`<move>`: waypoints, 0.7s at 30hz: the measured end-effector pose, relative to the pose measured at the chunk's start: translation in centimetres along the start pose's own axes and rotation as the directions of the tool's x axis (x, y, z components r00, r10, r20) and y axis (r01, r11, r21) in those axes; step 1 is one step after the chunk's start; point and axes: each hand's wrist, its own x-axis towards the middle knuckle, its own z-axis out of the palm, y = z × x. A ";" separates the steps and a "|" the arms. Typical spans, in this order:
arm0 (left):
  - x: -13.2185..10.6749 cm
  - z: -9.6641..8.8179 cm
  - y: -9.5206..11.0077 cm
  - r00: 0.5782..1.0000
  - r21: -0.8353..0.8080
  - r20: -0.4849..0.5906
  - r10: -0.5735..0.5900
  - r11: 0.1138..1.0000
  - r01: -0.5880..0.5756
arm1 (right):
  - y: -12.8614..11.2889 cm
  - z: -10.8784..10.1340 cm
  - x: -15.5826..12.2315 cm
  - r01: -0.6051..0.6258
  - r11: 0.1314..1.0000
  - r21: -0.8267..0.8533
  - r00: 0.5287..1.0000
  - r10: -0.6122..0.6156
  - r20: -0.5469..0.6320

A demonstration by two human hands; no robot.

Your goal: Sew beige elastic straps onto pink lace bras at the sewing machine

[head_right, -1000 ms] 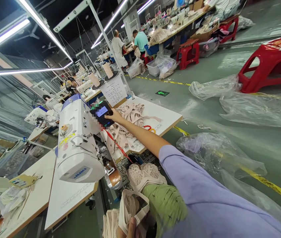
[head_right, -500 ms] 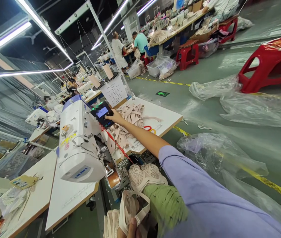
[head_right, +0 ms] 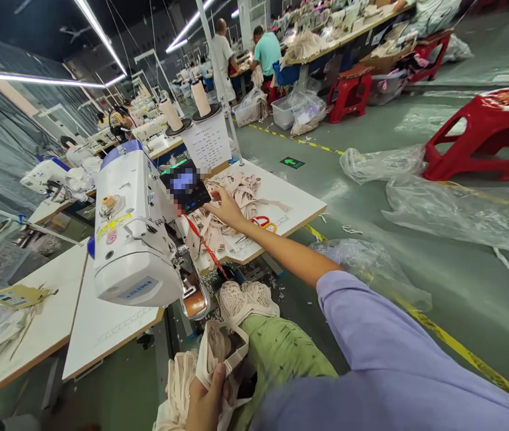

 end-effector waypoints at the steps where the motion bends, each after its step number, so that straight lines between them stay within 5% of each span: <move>1: 0.1 0.1 0.1 1.000 -0.066 -0.024 0.001 0.998 -0.003 | -0.9 -0.6 -1.5 0.006 1.000 -0.012 0.999 -0.005 0.049; 3: 0.1 0.1 0.7 0.996 -0.166 -0.089 0.018 0.986 -0.033 | -2.9 -1.6 -5.9 0.054 0.998 -0.016 0.965 -0.048 0.256; 4: 0.0 0.0 1.1 0.993 -0.187 -0.117 0.034 0.981 -0.056 | -3.7 -2.0 -8.7 0.102 0.995 0.007 0.905 -0.095 0.415; 7: -0.1 -0.4 2.0 0.994 -0.277 -0.074 0.075 0.956 -0.093 | -5.5 -2.9 -17.5 0.216 0.965 0.149 0.491 -0.239 0.838; 9: -0.1 -0.7 2.2 0.997 -0.317 -0.021 0.076 0.945 -0.078 | -5.7 -3.3 -22.1 0.181 0.974 0.137 0.349 -0.194 0.917; 12: -0.3 -0.8 2.4 0.997 -0.304 0.042 0.060 0.952 -0.044 | -5.1 -3.4 -26.0 0.013 1.000 0.021 0.320 -0.024 0.947; 16: -0.6 -0.7 2.3 0.993 -0.256 0.111 0.044 0.967 -0.014 | -5.2 -3.1 -27.5 -0.244 0.969 -0.033 0.319 0.112 0.941; 18: -0.5 -0.6 2.0 0.994 -0.284 0.100 0.036 0.959 -0.007 | -5.5 -3.0 -27.9 -0.307 0.949 -0.074 0.390 0.196 0.900; 21: -0.2 -0.4 1.5 0.996 -0.418 0.092 0.016 0.908 0.024 | -5.1 -2.8 -28.8 -0.404 0.908 -0.109 0.570 0.343 0.746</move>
